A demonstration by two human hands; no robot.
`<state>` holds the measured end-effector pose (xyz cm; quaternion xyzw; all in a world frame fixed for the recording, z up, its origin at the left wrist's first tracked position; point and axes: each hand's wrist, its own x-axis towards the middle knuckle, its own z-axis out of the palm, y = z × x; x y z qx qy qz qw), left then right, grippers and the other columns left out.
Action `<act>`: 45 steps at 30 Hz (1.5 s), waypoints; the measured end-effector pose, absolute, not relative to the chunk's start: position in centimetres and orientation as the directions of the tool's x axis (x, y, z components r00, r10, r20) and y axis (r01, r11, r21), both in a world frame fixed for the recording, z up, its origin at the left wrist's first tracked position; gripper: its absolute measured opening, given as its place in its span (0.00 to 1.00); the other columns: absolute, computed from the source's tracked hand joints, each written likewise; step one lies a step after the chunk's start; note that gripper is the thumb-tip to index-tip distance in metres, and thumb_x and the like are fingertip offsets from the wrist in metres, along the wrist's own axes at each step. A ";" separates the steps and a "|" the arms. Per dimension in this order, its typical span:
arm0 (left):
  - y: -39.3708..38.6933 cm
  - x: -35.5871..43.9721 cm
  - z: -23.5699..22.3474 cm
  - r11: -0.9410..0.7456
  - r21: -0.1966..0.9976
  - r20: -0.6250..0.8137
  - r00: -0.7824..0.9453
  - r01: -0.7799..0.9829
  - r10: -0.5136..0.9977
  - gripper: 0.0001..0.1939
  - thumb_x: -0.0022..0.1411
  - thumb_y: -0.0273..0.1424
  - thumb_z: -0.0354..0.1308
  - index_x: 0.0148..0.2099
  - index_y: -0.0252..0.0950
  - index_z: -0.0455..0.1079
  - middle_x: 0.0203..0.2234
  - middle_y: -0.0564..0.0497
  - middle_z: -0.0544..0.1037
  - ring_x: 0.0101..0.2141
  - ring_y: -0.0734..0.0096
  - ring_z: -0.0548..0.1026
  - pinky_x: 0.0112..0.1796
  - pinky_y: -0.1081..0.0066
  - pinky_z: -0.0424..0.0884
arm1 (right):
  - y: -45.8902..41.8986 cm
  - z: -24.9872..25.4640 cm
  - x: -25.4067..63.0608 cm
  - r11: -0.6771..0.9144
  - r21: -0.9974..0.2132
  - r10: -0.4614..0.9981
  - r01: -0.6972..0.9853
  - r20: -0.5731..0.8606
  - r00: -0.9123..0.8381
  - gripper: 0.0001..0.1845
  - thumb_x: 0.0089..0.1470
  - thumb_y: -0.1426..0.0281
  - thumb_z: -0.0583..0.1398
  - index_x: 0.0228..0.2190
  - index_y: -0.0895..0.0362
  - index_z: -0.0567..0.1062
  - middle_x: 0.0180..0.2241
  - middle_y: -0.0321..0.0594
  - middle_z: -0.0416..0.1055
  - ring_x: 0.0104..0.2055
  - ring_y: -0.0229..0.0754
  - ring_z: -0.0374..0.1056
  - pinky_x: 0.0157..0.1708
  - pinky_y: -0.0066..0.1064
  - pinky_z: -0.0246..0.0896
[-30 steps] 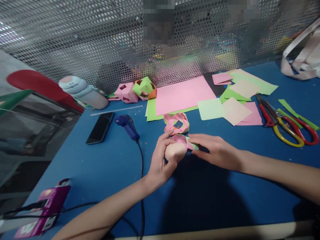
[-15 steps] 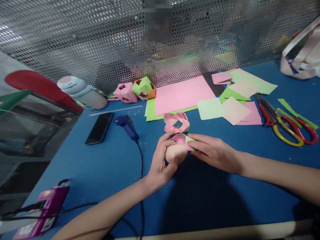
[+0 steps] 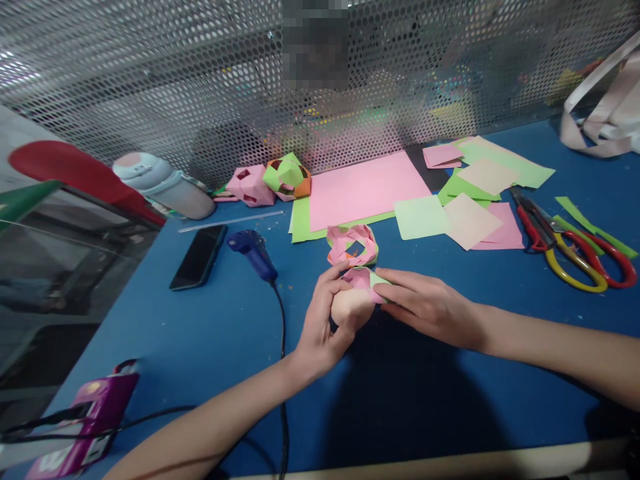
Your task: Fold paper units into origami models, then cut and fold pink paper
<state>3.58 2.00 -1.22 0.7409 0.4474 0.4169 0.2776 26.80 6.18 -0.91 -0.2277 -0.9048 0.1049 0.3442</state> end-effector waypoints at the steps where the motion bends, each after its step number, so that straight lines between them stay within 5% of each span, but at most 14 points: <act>1: 2.0 3.6 -1.2 -0.447 0.785 0.369 0.255 0.429 0.894 0.16 0.67 0.43 0.53 0.51 0.39 0.64 0.62 0.39 0.61 0.63 0.49 0.61 0.59 0.47 0.60 | 6.1 -0.9 26.8 0.875 -0.349 0.484 0.337 0.576 -0.659 0.11 0.65 0.74 0.55 0.48 0.59 0.71 0.50 0.52 0.74 0.50 0.49 0.75 0.49 0.42 0.76; 19: 1.9 3.7 -1.5 -0.440 0.788 0.364 0.250 0.432 0.897 0.16 0.67 0.43 0.53 0.51 0.40 0.64 0.63 0.38 0.60 0.64 0.49 0.59 0.59 0.47 0.61 | 5.7 -0.6 26.9 0.852 -0.322 0.523 0.412 0.526 -0.671 0.12 0.65 0.73 0.55 0.49 0.59 0.71 0.54 0.53 0.72 0.53 0.51 0.73 0.48 0.42 0.75; 29: 1.5 4.1 -1.9 -0.506 0.697 0.405 0.302 0.509 0.863 0.20 0.62 0.24 0.55 0.55 0.39 0.59 0.65 0.36 0.56 0.66 0.49 0.56 0.60 0.45 0.59 | 5.6 -0.4 26.5 0.846 -0.399 0.531 0.353 0.580 -0.618 0.12 0.63 0.72 0.56 0.48 0.59 0.70 0.52 0.53 0.74 0.53 0.50 0.73 0.49 0.43 0.75; 37: 1.3 4.5 -1.7 -0.571 0.604 0.426 0.380 0.556 0.821 0.23 0.63 0.21 0.54 0.58 0.39 0.56 0.66 0.33 0.53 0.68 0.47 0.52 0.62 0.42 0.56 | 4.9 -0.1 26.3 0.822 -0.472 0.563 0.319 0.587 -0.582 0.14 0.63 0.70 0.57 0.50 0.58 0.69 0.52 0.52 0.74 0.57 0.48 0.71 0.53 0.42 0.72; 45: 1.3 3.8 -1.7 -0.523 0.760 0.402 0.352 0.387 0.845 0.30 0.63 0.27 0.57 0.64 0.41 0.53 0.68 0.36 0.49 0.69 0.45 0.47 0.64 0.40 0.50 | 5.2 -1.5 26.5 0.811 -0.480 0.578 0.335 0.570 -0.584 0.21 0.61 0.69 0.59 0.54 0.62 0.66 0.55 0.59 0.72 0.60 0.52 0.67 0.56 0.46 0.69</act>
